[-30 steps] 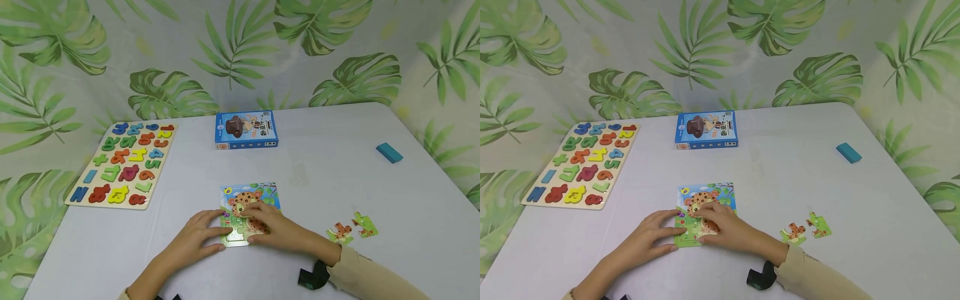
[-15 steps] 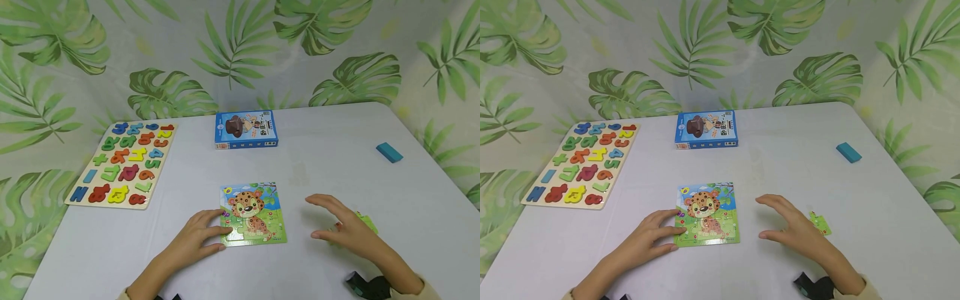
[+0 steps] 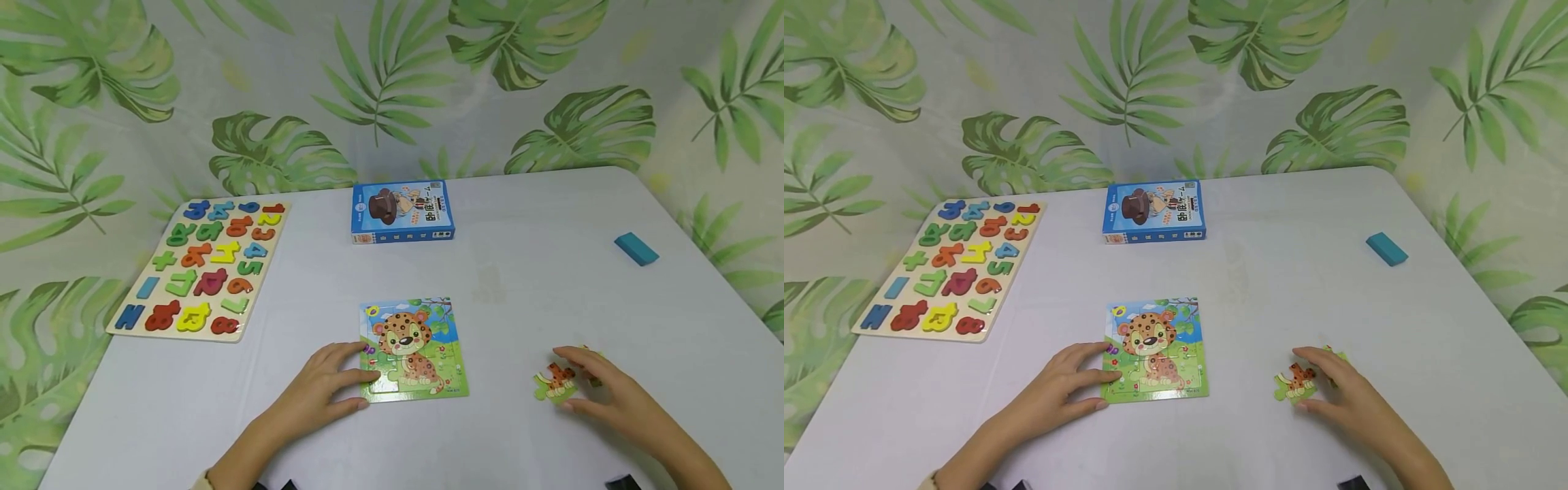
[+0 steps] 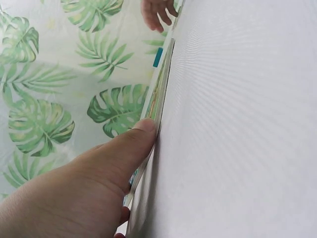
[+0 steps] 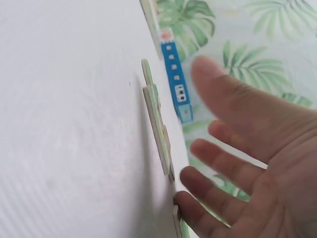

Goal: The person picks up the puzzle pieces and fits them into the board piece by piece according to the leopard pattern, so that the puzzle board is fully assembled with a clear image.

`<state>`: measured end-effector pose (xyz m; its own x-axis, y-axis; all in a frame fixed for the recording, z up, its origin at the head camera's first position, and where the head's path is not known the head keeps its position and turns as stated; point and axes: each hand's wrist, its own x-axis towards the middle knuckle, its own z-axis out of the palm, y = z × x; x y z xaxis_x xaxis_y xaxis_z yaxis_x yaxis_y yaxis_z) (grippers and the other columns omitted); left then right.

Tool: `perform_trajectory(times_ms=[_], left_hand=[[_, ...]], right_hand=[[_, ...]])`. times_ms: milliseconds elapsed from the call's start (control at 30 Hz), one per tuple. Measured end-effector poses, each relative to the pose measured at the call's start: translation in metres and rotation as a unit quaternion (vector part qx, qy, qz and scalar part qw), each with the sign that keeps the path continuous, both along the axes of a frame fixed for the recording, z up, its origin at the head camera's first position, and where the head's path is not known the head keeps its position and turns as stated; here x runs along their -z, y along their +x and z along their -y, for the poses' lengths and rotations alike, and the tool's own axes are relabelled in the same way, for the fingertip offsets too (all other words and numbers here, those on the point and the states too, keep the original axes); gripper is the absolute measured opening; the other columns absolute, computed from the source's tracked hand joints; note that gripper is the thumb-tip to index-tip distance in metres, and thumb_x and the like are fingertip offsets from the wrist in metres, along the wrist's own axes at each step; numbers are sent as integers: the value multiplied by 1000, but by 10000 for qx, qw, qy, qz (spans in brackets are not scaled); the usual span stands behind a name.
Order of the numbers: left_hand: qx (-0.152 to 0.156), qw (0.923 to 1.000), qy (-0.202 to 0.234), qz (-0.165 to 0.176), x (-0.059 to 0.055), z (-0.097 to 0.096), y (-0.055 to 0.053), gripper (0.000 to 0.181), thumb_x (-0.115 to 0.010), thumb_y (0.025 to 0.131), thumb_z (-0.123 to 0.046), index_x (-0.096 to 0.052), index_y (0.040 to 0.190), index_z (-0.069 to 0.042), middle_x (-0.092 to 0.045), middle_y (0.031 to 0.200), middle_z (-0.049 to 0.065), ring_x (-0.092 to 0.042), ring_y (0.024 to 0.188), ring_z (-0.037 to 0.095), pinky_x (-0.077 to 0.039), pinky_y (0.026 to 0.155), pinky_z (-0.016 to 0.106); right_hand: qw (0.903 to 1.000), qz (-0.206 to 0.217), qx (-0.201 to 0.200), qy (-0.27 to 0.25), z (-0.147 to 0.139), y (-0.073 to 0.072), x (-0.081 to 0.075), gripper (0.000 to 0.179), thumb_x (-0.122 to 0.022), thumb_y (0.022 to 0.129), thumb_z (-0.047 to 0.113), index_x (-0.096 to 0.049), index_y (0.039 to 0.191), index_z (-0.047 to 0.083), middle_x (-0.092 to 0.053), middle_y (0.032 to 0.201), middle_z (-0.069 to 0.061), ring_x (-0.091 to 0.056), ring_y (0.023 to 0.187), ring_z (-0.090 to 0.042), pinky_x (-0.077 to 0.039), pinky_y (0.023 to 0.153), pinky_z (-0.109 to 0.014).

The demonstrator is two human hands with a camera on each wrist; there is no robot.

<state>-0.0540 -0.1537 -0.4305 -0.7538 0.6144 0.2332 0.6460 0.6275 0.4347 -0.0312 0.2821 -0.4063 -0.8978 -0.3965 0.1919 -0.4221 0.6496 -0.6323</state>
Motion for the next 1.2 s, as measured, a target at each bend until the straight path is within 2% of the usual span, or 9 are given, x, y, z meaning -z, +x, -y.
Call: perform_trajectory(times_ms=[133, 267, 367, 433, 533, 633, 833, 1000, 1200], left_hand=[[-7, 10000, -3, 5, 0, 0, 0, 35, -61, 81, -46, -61, 114, -34, -37, 138, 1, -31, 124, 21, -24, 100, 43], [19, 10000, -5, -18, 1, 0, 0, 36, -61, 81, -45, -60, 115, -34, -37, 137, 3, -32, 124, 23, -25, 99, 44], [29, 10000, -22, -35, 1, 0, 0, 36, -61, 81, -45, -60, 115, -34, -38, 137, 3, -31, 124, 23, -25, 100, 43], [24, 10000, -37, -26, 1, 0, 0, 36, -61, 81, -45, -60, 115, -34, -37, 138, 3, -31, 124, 23, -24, 100, 42], [15, 10000, -64, 11, 1, 0, 1, 36, -60, 81, -46, -60, 115, -34, -37, 138, 3, -31, 124, 23, -23, 100, 43], [-11, 9999, -76, 71, 0, 0, 1, 36, -60, 81, -46, -60, 116, -34, -36, 138, 2, -30, 125, 22, -23, 101, 43], [-41, 9998, -87, 151, 1, 0, 1, 37, -60, 81, -46, -60, 116, -35, -36, 138, 1, -29, 125, 22, -23, 101, 43], [-53, 9998, -107, 168, 0, 0, 1, 36, -59, 82, -47, -59, 116, -35, -36, 139, 1, -29, 125, 21, -23, 101, 42], [-22, 9998, -114, 180, 0, 0, 0, 36, -59, 82, -47, -59, 117, -35, -35, 139, 1, -28, 126, 21, -22, 101, 42]], right_hand=[[9996, -42, -155, 219, -6, -2, 6, 70, -78, 66, 13, -47, 128, 9, -54, 117, 0, -43, 101, 2, -32, 79, -6], [9984, 19, -197, 538, -8, -5, 8, 65, -77, 68, 18, -50, 127, 15, -51, 122, 3, -31, 116, 7, -23, 89, -3], [9971, -1, -162, 744, -8, -6, 7, 63, -77, 68, 20, -52, 126, 18, -51, 119, 5, -34, 115, 3, -24, 88, -4], [9961, -92, -158, 869, -6, -7, 7, 61, -77, 68, 21, -54, 124, 18, -52, 113, 6, -40, 106, 1, -32, 82, -6], [9941, -190, -142, 1055, -3, -8, 7, 55, -76, 68, 25, -58, 120, 19, -51, 106, 9, -42, 98, -3, -41, 77, -18], [9935, -205, -201, 1105, -1, -10, 8, 50, -76, 69, 26, -60, 116, 19, -47, 105, 10, -40, 94, -4, -42, 74, -24], [9947, -301, -427, 886, 5, -13, 10, 47, -77, 68, 21, -61, 112, 21, -45, 108, 8, -39, 93, -3, -37, 76, -16], [9932, -575, -482, 894, 11, -14, 9, 45, -78, 66, 23, -61, 107, 20, -50, 104, 7, -40, 91, -6, -37, 73, -23], [9940, -502, -474, 852, 23, -17, 4, 46, -79, 67, 20, -58, 108, 20, -49, 103, 11, -41, 88, -4, -39, 72, -19]])
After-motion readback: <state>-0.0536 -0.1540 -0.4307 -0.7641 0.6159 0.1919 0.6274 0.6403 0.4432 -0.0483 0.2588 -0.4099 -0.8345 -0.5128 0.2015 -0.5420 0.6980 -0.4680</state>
